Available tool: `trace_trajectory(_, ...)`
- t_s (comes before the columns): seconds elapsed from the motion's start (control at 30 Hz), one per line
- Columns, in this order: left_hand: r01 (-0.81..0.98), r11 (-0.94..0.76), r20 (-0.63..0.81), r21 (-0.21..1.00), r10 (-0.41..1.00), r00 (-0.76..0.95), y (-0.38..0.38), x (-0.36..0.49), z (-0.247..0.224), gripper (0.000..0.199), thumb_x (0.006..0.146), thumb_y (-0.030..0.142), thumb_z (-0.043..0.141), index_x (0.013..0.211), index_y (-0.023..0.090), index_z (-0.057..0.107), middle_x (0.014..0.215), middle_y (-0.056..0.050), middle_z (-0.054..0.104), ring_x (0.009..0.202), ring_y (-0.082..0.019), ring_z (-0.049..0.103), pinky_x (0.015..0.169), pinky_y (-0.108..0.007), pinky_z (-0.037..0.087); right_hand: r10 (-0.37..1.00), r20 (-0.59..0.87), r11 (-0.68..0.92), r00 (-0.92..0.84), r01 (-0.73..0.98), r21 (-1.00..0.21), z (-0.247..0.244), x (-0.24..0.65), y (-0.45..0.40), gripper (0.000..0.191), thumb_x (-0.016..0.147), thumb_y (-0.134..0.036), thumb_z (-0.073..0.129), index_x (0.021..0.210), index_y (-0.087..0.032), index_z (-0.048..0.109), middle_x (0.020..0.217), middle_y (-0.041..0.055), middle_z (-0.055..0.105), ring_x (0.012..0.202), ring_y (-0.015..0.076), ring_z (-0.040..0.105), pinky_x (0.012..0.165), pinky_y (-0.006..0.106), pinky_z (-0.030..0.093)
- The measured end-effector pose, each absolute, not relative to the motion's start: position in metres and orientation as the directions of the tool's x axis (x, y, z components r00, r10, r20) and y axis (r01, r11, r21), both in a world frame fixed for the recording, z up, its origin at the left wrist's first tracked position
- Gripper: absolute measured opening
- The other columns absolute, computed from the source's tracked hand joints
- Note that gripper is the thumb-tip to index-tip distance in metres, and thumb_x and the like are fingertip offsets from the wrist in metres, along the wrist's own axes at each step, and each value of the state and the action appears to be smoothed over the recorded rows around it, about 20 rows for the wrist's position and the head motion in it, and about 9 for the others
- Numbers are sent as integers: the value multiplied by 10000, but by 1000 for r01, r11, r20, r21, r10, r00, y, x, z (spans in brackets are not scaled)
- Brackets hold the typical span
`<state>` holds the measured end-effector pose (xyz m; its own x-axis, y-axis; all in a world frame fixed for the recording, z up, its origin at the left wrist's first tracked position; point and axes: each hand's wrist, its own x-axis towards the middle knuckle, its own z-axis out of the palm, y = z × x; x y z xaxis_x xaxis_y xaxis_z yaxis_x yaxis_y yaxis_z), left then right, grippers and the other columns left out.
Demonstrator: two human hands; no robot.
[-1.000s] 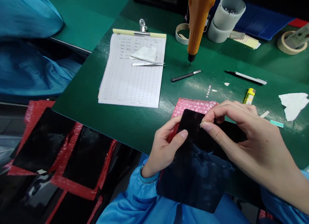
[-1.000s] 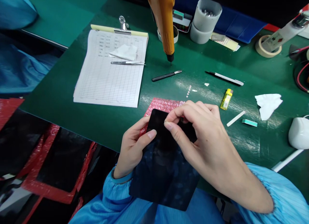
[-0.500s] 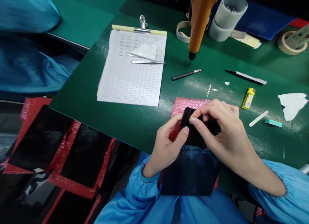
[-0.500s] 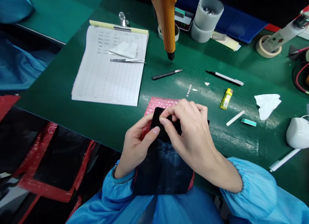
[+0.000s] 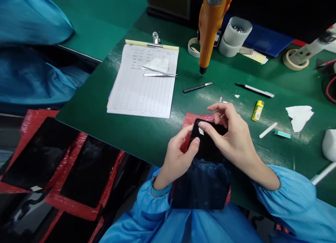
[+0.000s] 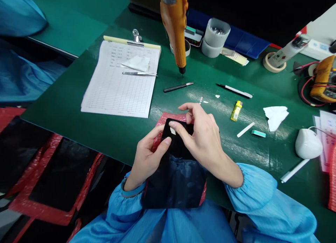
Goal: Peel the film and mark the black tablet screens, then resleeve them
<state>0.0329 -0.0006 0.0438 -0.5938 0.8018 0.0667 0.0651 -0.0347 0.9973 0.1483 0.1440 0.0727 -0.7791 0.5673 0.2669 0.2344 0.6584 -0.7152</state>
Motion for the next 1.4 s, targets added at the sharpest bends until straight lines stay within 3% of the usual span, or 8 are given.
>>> trace_trajectory(0.2, -69, -17, -30, 997, 782, -623, 4, 32, 44, 204, 947, 266, 732, 1118, 186, 808, 1010, -33, 858, 925, -189, 799, 855, -248, 624, 590, 338, 677, -733, 221, -702, 75, 148, 154, 84, 1146, -301, 599, 1171, -238, 649, 859, -36, 671, 686, 152, 602, 752, 324, 463)
trace_trajectory(0.37, -162, 80, -169, 984, 717, -676, 9, 33, 47, 252, 871, 431, 809, 901, 190, 744, 724, 23, 688, 640, -128, 604, 614, -213, 505, 539, 500, 830, -678, 329, -449, 68, 163, 175, 180, 1161, -292, 515, 1140, -222, 679, 967, 35, 753, 762, 186, 668, 850, 356, 485)
trace_trajectory(0.67, -217, 137, -254, 966, 638, -727, 15, 31, 53, 377, 756, 567, 759, 837, 207, 683, 670, 39, 617, 623, -129, 557, 603, -232, 469, 770, 510, 600, -384, 707, -373, 46, 258, 223, 220, 1034, -358, 492, 1104, -231, 657, 927, 93, 730, 734, 263, 642, 843, 447, 505)
trace_trajectory(0.87, -229, 132, -259, 964, 652, -713, 13, 28, 45, 405, 739, 554, 794, 947, 218, 708, 838, -10, 756, 813, -208, 729, 746, -276, 574, 857, 515, 268, -21, 871, -411, 51, 361, 213, 258, 933, -511, 523, 993, -261, 546, 879, 129, 633, 855, 358, 625, 810, 516, 506)
trace_trajectory(1.0, -205, 132, -238, 970, 696, -678, 9, 27, 34, 418, 797, 531, 810, 1057, 220, 705, 924, -29, 803, 883, -229, 772, 801, -293, 592, 924, 368, 106, 106, 853, -511, 45, 401, 191, 409, 851, -676, 614, 960, -298, 504, 662, 5, 527, 655, 298, 573, 653, 432, 471)
trace_trajectory(1.17, -230, 174, -284, 958, 708, -647, 2, 22, 28, 418, 865, 487, 810, 1169, 226, 690, 1041, -37, 834, 966, -219, 776, 877, -271, 576, 978, 182, 27, 105, 797, -603, 45, 407, 160, 380, 796, -657, 676, 899, -297, 610, 509, -64, 495, 477, 234, 518, 563, 361, 422)
trace_trajectory(1.3, -227, 164, -274, 960, 714, -644, 3, 24, 24, 425, 881, 526, 791, 1173, 234, 695, 1014, -23, 828, 912, -211, 765, 821, -272, 561, 992, 129, 76, 13, 748, -659, 62, 390, 139, 301, 774, -577, 741, 764, -281, 688, 514, -8, 593, 495, 255, 606, 551, 360, 456)
trace_trajectory(1.4, -248, 77, -225, 966, 726, -649, 8, 31, 22, 387, 863, 526, 781, 1096, 228, 705, 1044, -44, 838, 965, -244, 789, 877, -319, 588, 985, 109, 170, -133, 658, -734, 75, 372, 127, 339, 863, -600, 729, 788, -270, 758, 585, 58, 714, 544, 294, 693, 577, 397, 552)
